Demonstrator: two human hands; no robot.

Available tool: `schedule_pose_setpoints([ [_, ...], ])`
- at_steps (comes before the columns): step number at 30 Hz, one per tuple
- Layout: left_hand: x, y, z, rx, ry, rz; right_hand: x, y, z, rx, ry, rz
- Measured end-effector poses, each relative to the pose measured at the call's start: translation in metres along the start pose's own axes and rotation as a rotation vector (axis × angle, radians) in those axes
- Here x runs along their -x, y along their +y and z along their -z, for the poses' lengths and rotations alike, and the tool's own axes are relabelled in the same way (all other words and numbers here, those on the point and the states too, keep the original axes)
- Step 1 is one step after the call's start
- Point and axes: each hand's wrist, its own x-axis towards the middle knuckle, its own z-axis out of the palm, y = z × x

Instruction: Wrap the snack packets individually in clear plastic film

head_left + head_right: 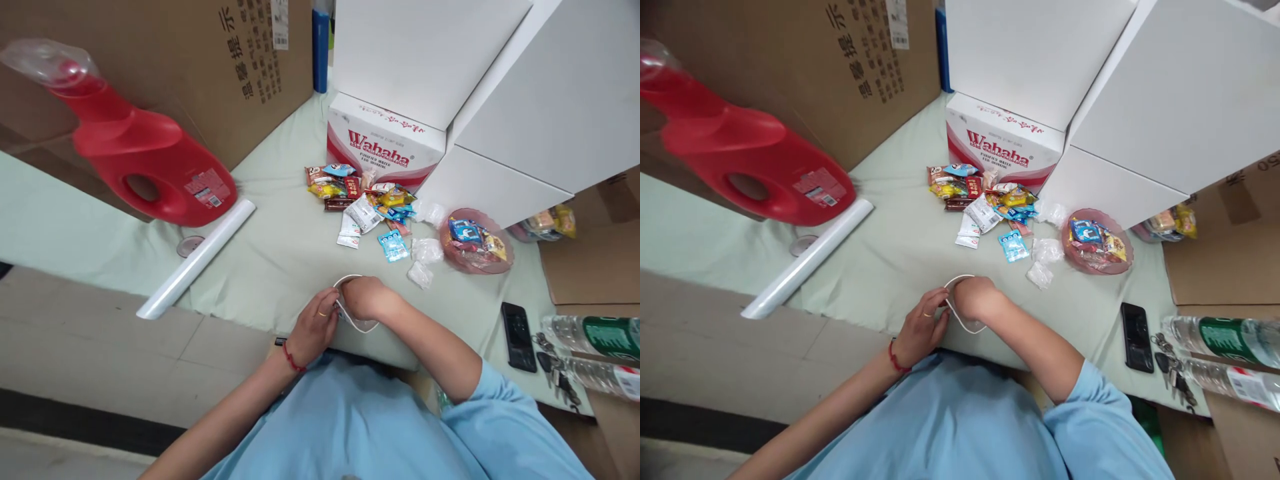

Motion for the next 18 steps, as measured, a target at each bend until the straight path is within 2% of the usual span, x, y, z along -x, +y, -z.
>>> schedule_pose_setpoints([
  [4, 0.005, -0.003, 0.0, 0.003, -0.007, -0.014, 0.001, 0.006, -0.008, 0.027, 0.024, 0.021],
  [7, 0.008, -0.004, 0.0, -0.015, 0.011, -0.015, 0.012, 0.019, -0.026, 0.009, 0.115, 0.092],
  [9, 0.009, -0.004, -0.001, -0.022, 0.022, -0.045, 0.022, 0.032, -0.042, -0.098, 0.216, 0.16],
  [11, 0.008, -0.004, -0.001, -0.018, 0.03, -0.09, 0.033, 0.046, -0.057, -0.279, 0.362, 0.233],
  [14, 0.004, -0.004, 0.001, -0.003, -0.004, -0.157, 0.05, 0.067, -0.076, -0.594, 0.662, 0.322],
  [16, 0.0, -0.004, 0.003, -0.006, -0.048, -0.193, 0.06, 0.083, -0.08, -0.765, 0.875, 0.317],
  [18, -0.003, -0.003, 0.005, -0.012, -0.07, -0.194, 0.065, 0.104, -0.077, -0.887, 1.105, 0.253],
])
